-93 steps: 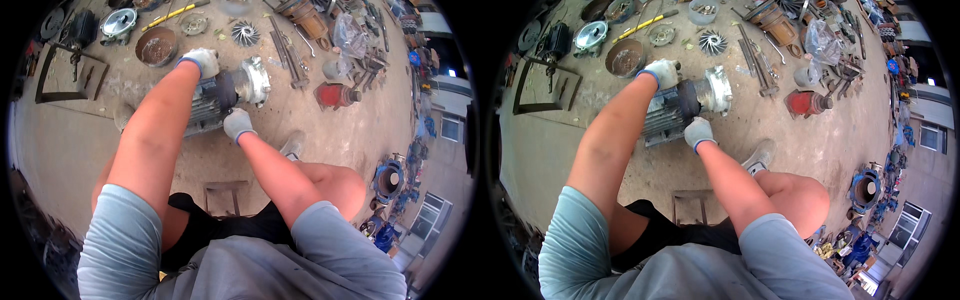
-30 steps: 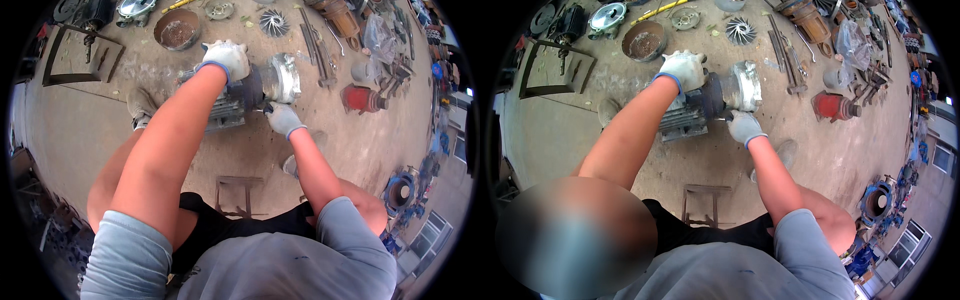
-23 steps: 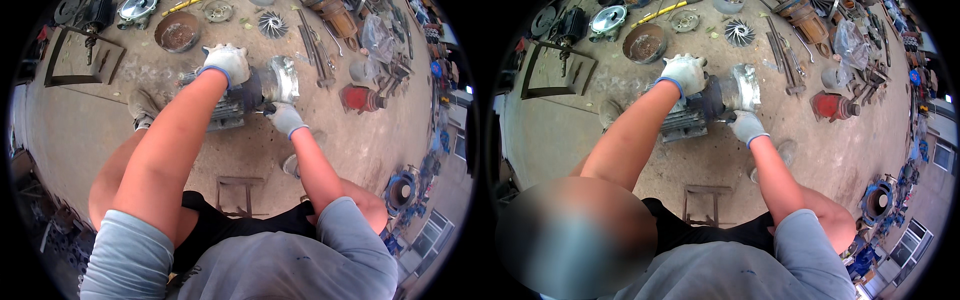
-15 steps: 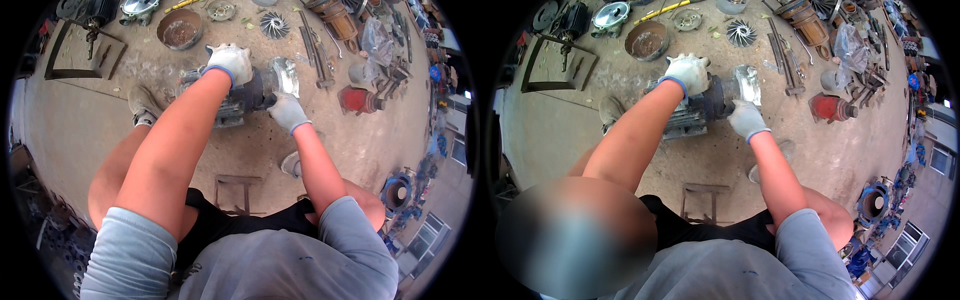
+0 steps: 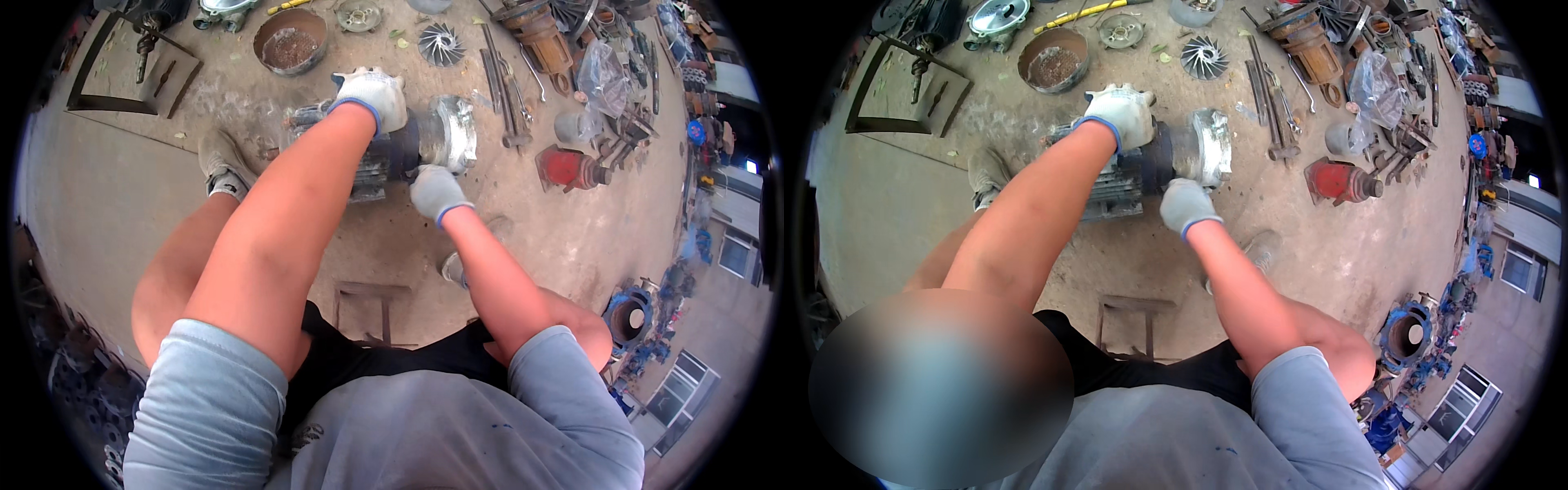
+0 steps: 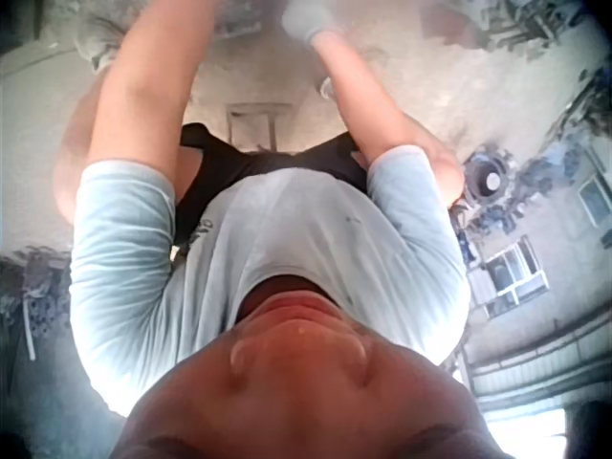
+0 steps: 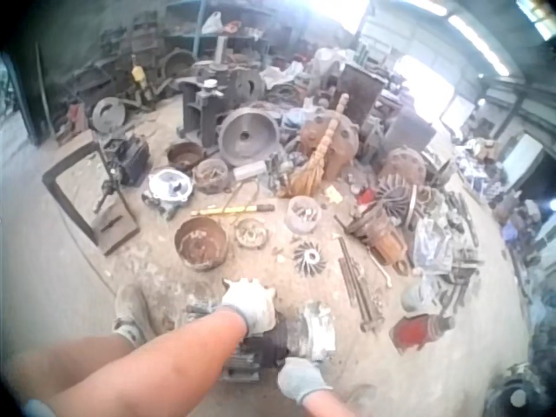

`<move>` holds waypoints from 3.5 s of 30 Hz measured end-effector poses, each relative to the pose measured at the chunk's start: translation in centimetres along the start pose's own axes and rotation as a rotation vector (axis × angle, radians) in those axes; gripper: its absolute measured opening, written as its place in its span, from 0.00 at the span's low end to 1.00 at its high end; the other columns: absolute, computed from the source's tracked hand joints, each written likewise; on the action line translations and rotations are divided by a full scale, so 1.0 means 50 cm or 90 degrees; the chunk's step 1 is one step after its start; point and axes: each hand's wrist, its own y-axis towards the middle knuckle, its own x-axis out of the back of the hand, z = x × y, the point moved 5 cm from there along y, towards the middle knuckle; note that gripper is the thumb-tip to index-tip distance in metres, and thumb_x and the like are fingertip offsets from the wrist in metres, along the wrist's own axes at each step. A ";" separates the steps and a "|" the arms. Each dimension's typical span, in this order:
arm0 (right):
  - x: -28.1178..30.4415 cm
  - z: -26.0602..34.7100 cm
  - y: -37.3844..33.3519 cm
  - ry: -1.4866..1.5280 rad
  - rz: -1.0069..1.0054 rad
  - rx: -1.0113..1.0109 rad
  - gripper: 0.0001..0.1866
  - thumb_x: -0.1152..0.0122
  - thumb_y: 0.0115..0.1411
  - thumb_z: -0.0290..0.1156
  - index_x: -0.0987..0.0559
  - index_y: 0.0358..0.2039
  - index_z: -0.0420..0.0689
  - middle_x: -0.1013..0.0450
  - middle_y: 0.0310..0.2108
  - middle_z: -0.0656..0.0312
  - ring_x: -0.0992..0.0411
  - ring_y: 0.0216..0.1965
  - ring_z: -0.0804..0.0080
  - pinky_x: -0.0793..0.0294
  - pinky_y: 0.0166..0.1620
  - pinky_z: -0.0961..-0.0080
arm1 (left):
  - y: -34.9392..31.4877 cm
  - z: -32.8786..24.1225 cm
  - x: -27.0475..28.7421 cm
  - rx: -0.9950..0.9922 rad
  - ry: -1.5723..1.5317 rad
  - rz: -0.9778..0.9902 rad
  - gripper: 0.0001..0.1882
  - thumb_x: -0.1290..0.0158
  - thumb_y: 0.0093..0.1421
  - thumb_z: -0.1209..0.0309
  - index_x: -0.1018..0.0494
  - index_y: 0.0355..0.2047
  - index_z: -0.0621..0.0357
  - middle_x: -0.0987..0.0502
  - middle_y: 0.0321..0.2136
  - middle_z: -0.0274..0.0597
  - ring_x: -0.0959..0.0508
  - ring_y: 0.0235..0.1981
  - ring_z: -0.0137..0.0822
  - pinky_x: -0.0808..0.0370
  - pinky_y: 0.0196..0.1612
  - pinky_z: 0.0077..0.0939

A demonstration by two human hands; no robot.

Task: The person sits on the floor and uses a screwdriver to tighten screws on a small electric motor. They repeatedly adjust their grip and rotate the motor to access different fasteners.

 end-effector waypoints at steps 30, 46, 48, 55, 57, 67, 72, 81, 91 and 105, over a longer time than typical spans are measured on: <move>-0.047 0.103 -0.087 -0.016 -0.192 -0.043 0.17 0.50 0.69 0.28 0.19 0.51 0.34 0.17 0.33 0.46 0.15 0.36 0.51 0.15 0.39 0.54 | 0.012 0.016 -0.017 -0.002 0.012 0.015 0.32 0.48 0.67 0.56 0.29 0.69 0.55 0.24 0.64 0.63 0.27 0.68 0.60 0.30 0.70 0.52; -0.081 -0.030 -0.083 0.025 0.081 -0.105 0.13 0.48 0.70 0.32 0.16 0.42 0.42 0.16 0.33 0.48 0.16 0.32 0.50 0.16 0.34 0.53 | -0.093 0.106 -0.111 -0.101 -0.125 -0.004 0.25 0.47 0.67 0.51 0.15 0.57 0.49 0.17 0.59 0.51 0.17 0.59 0.52 0.21 0.62 0.50; -0.063 -0.031 -0.062 0.111 0.108 -0.131 0.13 0.49 0.71 0.32 0.17 0.43 0.42 0.15 0.34 0.49 0.15 0.32 0.52 0.15 0.34 0.55 | -0.116 0.105 -0.113 -0.096 -0.127 0.001 0.26 0.46 0.67 0.51 0.15 0.57 0.49 0.17 0.59 0.52 0.17 0.60 0.51 0.22 0.63 0.49; 0.050 -0.027 -0.141 0.390 0.166 -0.274 0.14 0.53 0.73 0.31 0.20 0.50 0.43 0.15 0.36 0.50 0.15 0.31 0.57 0.14 0.32 0.59 | -0.103 0.055 -0.038 -0.160 -0.098 -0.016 0.29 0.44 0.64 0.49 0.16 0.59 0.51 0.19 0.62 0.54 0.19 0.62 0.51 0.24 0.65 0.48; 0.118 0.020 -0.173 0.428 0.192 -0.315 0.14 0.54 0.74 0.31 0.21 0.51 0.43 0.15 0.37 0.50 0.15 0.31 0.59 0.14 0.31 0.61 | -0.099 0.044 0.008 -0.162 -0.099 -0.035 0.30 0.43 0.64 0.48 0.17 0.59 0.51 0.20 0.62 0.54 0.19 0.62 0.51 0.24 0.66 0.47; 0.170 -0.016 -0.149 0.424 0.399 -0.269 0.20 0.54 0.75 0.28 0.23 0.63 0.41 0.14 0.50 0.54 0.13 0.42 0.61 0.13 0.41 0.62 | 0.026 -0.088 0.053 -0.043 0.019 -0.060 0.25 0.48 0.68 0.54 0.22 0.61 0.51 0.20 0.61 0.54 0.22 0.64 0.58 0.26 0.66 0.57; -0.001 -0.029 -0.160 0.207 -0.049 -0.166 0.21 0.47 0.64 0.28 0.16 0.52 0.33 0.18 0.50 0.37 0.19 0.54 0.40 0.21 0.60 0.53 | 0.056 -0.117 -0.007 -0.111 0.120 -0.042 0.25 0.50 0.71 0.51 0.22 0.59 0.54 0.20 0.60 0.52 0.22 0.63 0.57 0.26 0.65 0.52; -0.028 0.018 -0.151 0.244 -0.123 -0.168 0.21 0.45 0.62 0.26 0.19 0.54 0.31 0.17 0.42 0.35 0.17 0.43 0.38 0.17 0.51 0.49 | 0.017 -0.103 0.016 -0.058 0.083 -0.028 0.29 0.47 0.71 0.49 0.26 0.62 0.57 0.21 0.60 0.60 0.23 0.63 0.59 0.26 0.66 0.49; -0.281 -0.037 -0.085 0.353 -0.297 -0.172 0.26 0.41 0.66 0.26 0.29 0.64 0.39 0.21 0.49 0.39 0.22 0.48 0.35 0.23 0.54 0.44 | 0.008 -0.105 0.014 -0.022 0.100 -0.039 0.29 0.44 0.69 0.48 0.25 0.64 0.51 0.22 0.58 0.61 0.21 0.60 0.61 0.23 0.64 0.50; -0.213 -0.038 -0.111 0.337 -0.220 -0.189 0.17 0.40 0.67 0.31 0.23 0.55 0.42 0.20 0.48 0.41 0.21 0.51 0.38 0.22 0.53 0.44 | -0.006 -0.088 0.054 -0.034 0.049 -0.025 0.31 0.42 0.66 0.47 0.24 0.63 0.50 0.23 0.60 0.59 0.23 0.62 0.60 0.24 0.63 0.60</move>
